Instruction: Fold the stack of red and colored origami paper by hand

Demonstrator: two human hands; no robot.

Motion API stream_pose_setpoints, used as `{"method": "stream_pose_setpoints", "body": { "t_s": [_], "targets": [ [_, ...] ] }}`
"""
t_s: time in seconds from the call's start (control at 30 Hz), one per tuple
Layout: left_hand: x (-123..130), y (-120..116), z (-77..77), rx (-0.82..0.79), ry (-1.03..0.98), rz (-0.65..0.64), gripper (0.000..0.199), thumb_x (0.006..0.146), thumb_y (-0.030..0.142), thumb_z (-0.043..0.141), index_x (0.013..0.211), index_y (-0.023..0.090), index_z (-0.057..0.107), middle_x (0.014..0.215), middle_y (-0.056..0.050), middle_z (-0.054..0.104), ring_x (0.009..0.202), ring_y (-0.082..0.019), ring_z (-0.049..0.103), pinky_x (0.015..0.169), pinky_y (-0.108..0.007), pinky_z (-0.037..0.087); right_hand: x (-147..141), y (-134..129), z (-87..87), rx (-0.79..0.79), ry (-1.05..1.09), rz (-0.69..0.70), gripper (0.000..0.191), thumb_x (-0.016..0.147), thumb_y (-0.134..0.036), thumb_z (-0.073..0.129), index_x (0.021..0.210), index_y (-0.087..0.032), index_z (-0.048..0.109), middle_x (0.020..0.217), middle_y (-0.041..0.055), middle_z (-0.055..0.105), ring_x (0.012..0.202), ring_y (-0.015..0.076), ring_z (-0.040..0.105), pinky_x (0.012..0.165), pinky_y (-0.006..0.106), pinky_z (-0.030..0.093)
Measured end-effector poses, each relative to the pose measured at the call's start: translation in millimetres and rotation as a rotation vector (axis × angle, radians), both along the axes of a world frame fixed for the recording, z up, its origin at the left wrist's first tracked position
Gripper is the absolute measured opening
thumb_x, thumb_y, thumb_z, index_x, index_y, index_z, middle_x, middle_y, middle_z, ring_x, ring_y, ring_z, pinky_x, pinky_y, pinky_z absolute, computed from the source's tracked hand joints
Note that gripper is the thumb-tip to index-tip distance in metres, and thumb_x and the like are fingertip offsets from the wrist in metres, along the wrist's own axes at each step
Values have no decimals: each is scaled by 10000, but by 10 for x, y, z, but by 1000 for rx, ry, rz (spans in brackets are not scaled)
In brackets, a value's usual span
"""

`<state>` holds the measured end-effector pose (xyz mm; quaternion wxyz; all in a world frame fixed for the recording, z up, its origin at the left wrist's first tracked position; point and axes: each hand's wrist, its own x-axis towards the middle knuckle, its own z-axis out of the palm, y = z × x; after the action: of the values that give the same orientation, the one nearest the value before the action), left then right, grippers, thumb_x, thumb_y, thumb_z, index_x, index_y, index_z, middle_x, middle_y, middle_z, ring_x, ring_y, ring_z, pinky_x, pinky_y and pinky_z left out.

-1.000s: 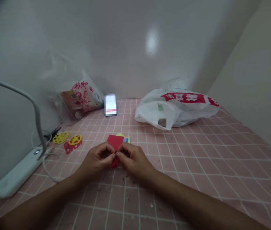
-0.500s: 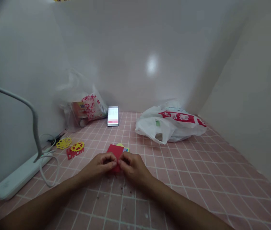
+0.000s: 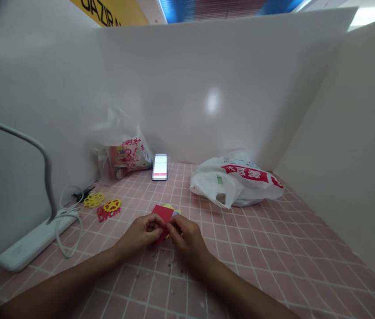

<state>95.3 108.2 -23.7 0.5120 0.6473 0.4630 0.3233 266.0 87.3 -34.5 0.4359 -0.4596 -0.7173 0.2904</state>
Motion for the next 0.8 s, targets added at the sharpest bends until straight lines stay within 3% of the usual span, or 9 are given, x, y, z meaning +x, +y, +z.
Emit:
{"method": "stream_pose_setpoints", "body": {
  "t_s": [0.27, 0.47, 0.8],
  "targets": [
    [9, 12, 5, -85, -211, 91, 125, 702, 258, 621, 771, 177, 557, 612, 35, 589, 494, -107, 539, 495, -226, 426, -13, 29, -52, -207, 230, 118, 64, 880, -230, 562, 892, -185, 605, 819, 22, 656, 745, 167, 599, 679, 269, 446],
    [15, 20, -19, -180, -230, 83, 183, 679, 290, 642, 786, 170, 554, 569, 52, 564, 453, -97, 513, 484, -227, 408, -49, 39, -158, -367, 386, 143, 35, 855, -212, 573, 880, -194, 589, 736, -10, 616, 615, 132, 540, 566, 237, 393],
    [17, 9, 7, -106, -157, 29, 170, 717, 281, 635, 808, 143, 596, 613, 35, 569, 535, -104, 515, 540, -229, 398, -14, 30, -80, -267, 245, 71, 64, 855, -197, 580, 802, -169, 601, 725, -4, 596, 662, 133, 515, 618, 249, 387]
  ]
}}
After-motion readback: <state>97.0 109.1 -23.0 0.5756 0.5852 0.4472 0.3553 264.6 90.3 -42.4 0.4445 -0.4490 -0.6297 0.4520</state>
